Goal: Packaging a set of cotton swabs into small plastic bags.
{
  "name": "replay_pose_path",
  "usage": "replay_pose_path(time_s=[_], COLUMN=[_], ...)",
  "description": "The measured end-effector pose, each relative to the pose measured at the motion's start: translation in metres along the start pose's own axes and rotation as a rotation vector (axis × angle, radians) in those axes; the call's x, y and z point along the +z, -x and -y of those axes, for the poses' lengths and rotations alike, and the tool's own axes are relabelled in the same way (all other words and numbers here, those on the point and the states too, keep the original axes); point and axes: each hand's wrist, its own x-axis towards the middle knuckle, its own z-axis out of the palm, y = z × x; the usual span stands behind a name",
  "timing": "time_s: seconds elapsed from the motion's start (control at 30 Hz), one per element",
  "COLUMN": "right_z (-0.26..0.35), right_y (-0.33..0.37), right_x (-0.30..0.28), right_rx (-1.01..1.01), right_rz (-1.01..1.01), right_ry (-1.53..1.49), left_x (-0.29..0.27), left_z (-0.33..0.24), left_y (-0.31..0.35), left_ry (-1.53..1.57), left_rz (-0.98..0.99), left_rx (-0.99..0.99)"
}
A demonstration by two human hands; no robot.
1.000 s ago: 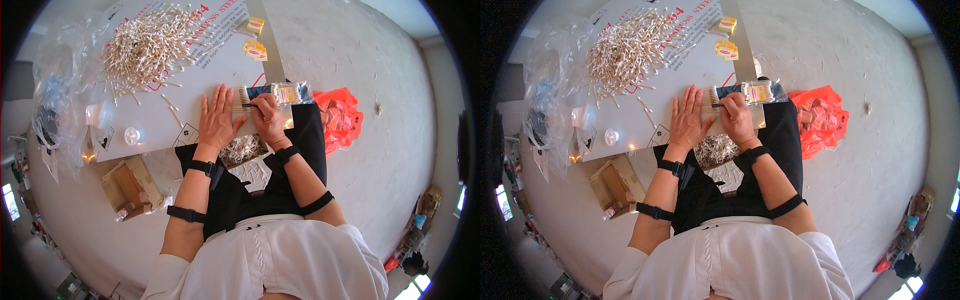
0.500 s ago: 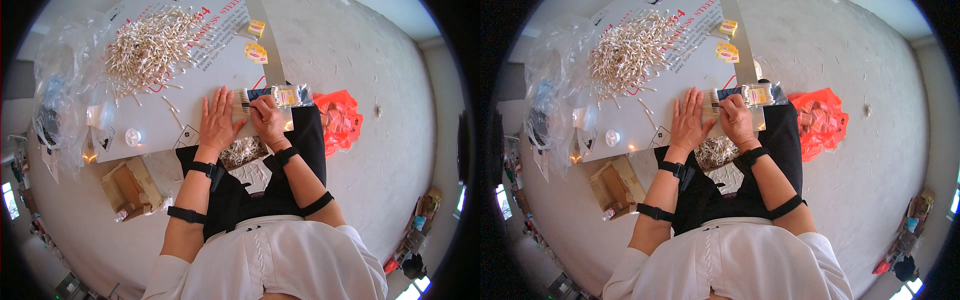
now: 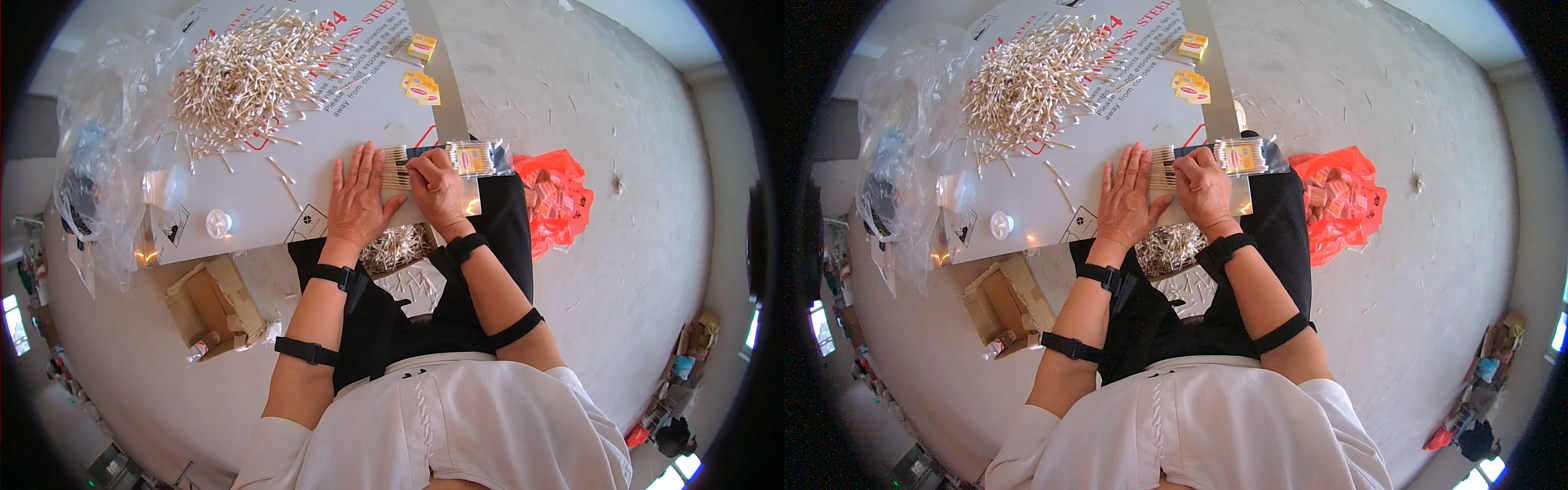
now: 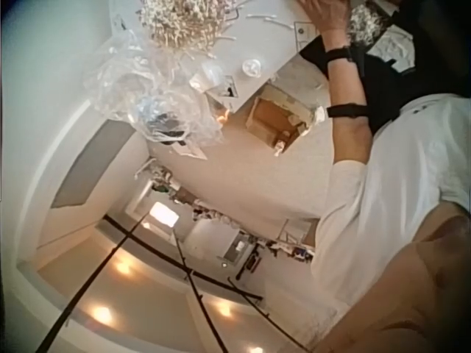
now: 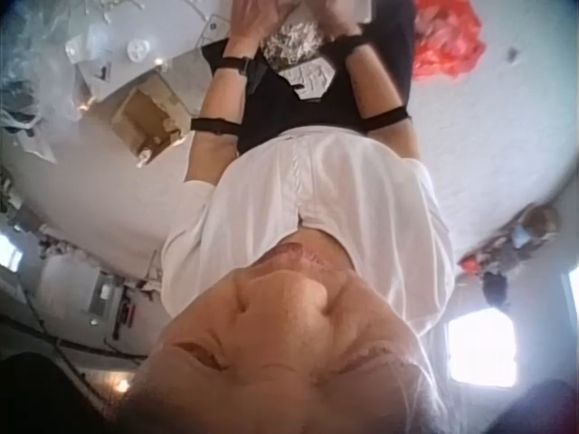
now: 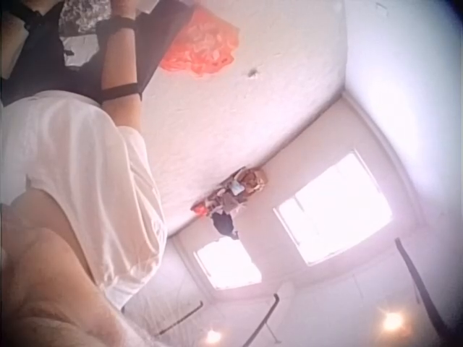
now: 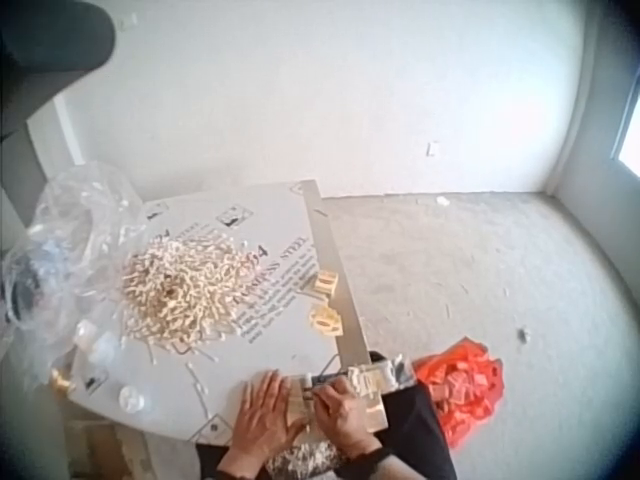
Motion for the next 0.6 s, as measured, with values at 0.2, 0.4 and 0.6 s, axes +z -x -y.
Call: replay_pose_path(time_s=[0.2,0.4,0.6], right_z=[0.0027,0.0022,0.0024], right_y=[-0.0001,-0.0063,-0.0046], right_x=[0.0010,0.0026,0.0011], right_rx=[0.034,0.050,0.059], right_rz=[-0.020,0.010,0.075], right_ry=[-0.014,0.015,0.023], left_x=[-0.0005,0.0007,0.0006], left_z=[-0.0004,-0.0001,0.0011], left_y=[0.0000,0.0002,0.0007], left_ry=[0.007,0.015,0.010], left_rz=[-0.003,-0.010,-0.009], left_rx=[0.000,0.005,0.007])
